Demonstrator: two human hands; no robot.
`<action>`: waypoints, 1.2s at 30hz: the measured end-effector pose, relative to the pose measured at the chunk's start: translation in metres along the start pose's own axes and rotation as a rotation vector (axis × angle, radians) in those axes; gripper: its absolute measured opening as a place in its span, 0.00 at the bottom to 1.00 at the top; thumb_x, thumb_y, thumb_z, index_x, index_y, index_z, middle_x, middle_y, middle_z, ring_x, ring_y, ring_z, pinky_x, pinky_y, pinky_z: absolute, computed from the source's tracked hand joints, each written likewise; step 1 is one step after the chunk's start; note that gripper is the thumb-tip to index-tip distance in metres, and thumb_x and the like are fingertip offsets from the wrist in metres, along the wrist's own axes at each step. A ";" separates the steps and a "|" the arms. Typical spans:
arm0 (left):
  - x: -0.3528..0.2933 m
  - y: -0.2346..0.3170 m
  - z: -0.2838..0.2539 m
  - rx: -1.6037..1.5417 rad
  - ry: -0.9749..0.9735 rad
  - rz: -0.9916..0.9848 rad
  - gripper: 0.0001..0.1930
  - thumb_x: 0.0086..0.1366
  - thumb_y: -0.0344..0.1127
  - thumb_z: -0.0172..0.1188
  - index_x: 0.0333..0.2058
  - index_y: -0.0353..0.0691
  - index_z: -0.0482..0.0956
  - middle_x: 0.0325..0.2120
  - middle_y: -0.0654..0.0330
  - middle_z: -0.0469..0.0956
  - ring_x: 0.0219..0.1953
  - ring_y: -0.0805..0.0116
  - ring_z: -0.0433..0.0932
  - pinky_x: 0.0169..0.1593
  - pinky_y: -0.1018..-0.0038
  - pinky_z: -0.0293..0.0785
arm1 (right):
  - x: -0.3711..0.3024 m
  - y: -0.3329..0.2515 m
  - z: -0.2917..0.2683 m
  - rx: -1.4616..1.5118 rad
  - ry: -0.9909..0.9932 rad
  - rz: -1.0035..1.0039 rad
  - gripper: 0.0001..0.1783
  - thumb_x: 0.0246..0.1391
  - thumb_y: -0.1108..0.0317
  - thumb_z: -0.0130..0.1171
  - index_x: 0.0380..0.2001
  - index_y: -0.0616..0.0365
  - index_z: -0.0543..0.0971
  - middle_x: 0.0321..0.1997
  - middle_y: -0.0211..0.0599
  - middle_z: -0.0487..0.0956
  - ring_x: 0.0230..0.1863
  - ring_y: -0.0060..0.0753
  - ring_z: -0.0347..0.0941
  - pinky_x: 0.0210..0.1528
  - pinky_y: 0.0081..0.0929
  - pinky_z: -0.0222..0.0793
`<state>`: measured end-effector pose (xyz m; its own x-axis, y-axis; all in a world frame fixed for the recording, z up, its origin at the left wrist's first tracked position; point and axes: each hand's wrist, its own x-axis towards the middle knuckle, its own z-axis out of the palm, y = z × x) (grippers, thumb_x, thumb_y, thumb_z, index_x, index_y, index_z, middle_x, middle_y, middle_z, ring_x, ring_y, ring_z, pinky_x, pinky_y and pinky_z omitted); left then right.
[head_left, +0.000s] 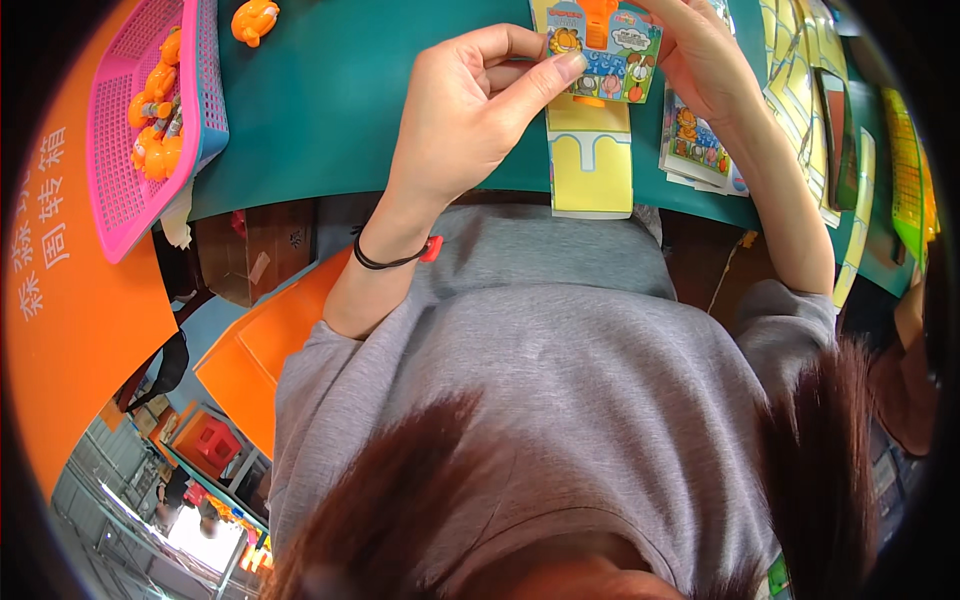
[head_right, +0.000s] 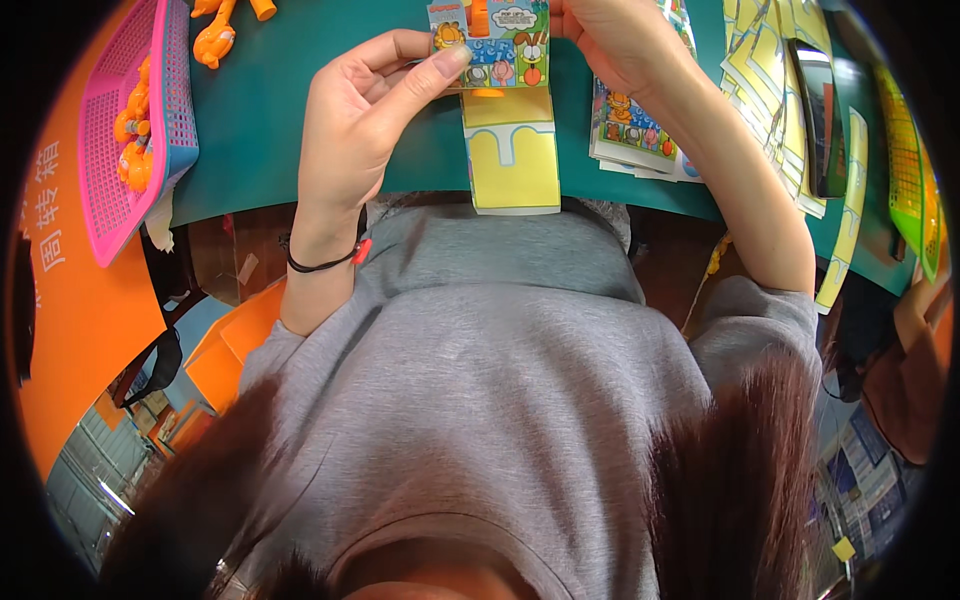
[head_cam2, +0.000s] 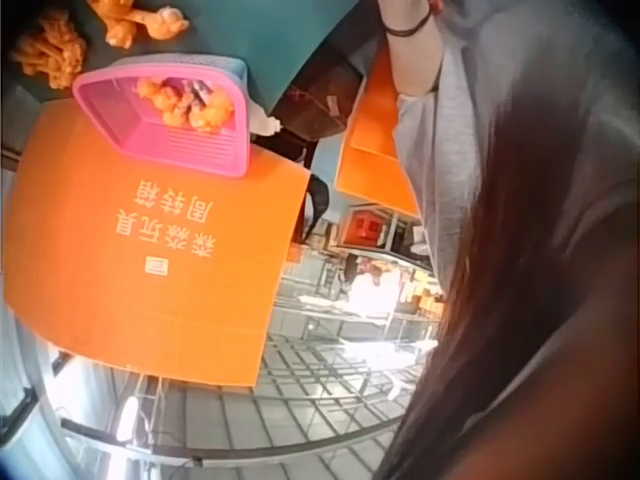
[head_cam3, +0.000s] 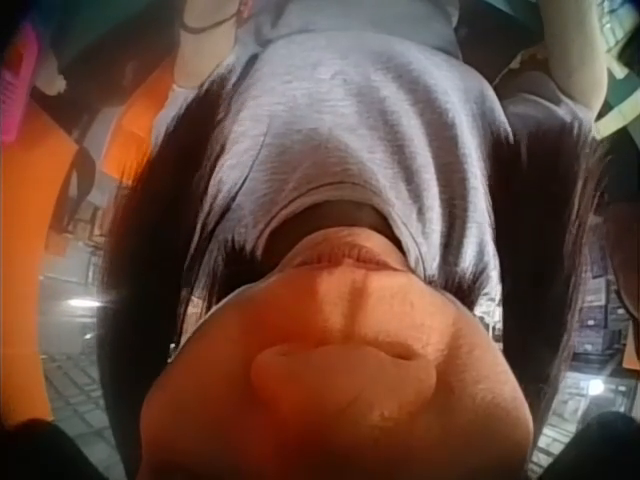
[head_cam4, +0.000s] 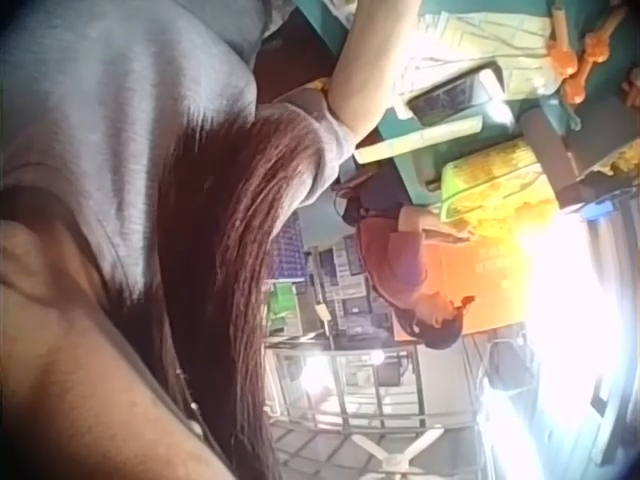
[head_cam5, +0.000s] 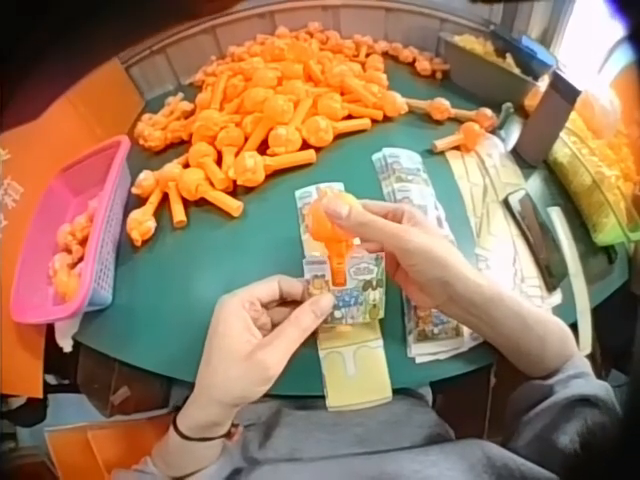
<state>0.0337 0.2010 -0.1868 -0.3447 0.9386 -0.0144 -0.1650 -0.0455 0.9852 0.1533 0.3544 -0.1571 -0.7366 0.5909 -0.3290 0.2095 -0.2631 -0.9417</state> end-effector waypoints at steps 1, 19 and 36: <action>0.001 0.000 0.000 0.000 0.000 -0.002 0.10 0.64 0.28 0.63 0.40 0.25 0.79 0.34 0.52 0.84 0.36 0.74 0.82 0.39 0.82 0.78 | 0.003 0.007 -0.001 0.082 -0.027 -0.032 0.29 0.58 0.48 0.63 0.50 0.64 0.78 0.43 0.30 0.82 0.36 0.11 0.75 0.34 0.08 0.69; 0.001 -0.001 0.002 0.034 0.028 0.012 0.10 0.63 0.29 0.64 0.38 0.26 0.80 0.33 0.51 0.84 0.35 0.73 0.83 0.38 0.81 0.79 | 0.002 0.008 -0.002 0.232 -0.081 -0.041 0.27 0.58 0.50 0.63 0.48 0.63 0.79 0.43 0.32 0.82 0.37 0.16 0.78 0.36 0.13 0.74; -0.001 0.003 0.000 0.155 0.005 -0.044 0.11 0.66 0.29 0.62 0.42 0.25 0.77 0.37 0.55 0.82 0.40 0.74 0.81 0.46 0.80 0.76 | 0.003 0.010 -0.002 0.250 -0.104 -0.030 0.26 0.58 0.51 0.63 0.48 0.63 0.79 0.43 0.34 0.82 0.36 0.19 0.79 0.36 0.17 0.77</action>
<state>0.0337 0.2001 -0.1840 -0.3447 0.9368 -0.0589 -0.0356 0.0497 0.9981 0.1544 0.3554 -0.1674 -0.8047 0.5233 -0.2803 0.0312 -0.4341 -0.9003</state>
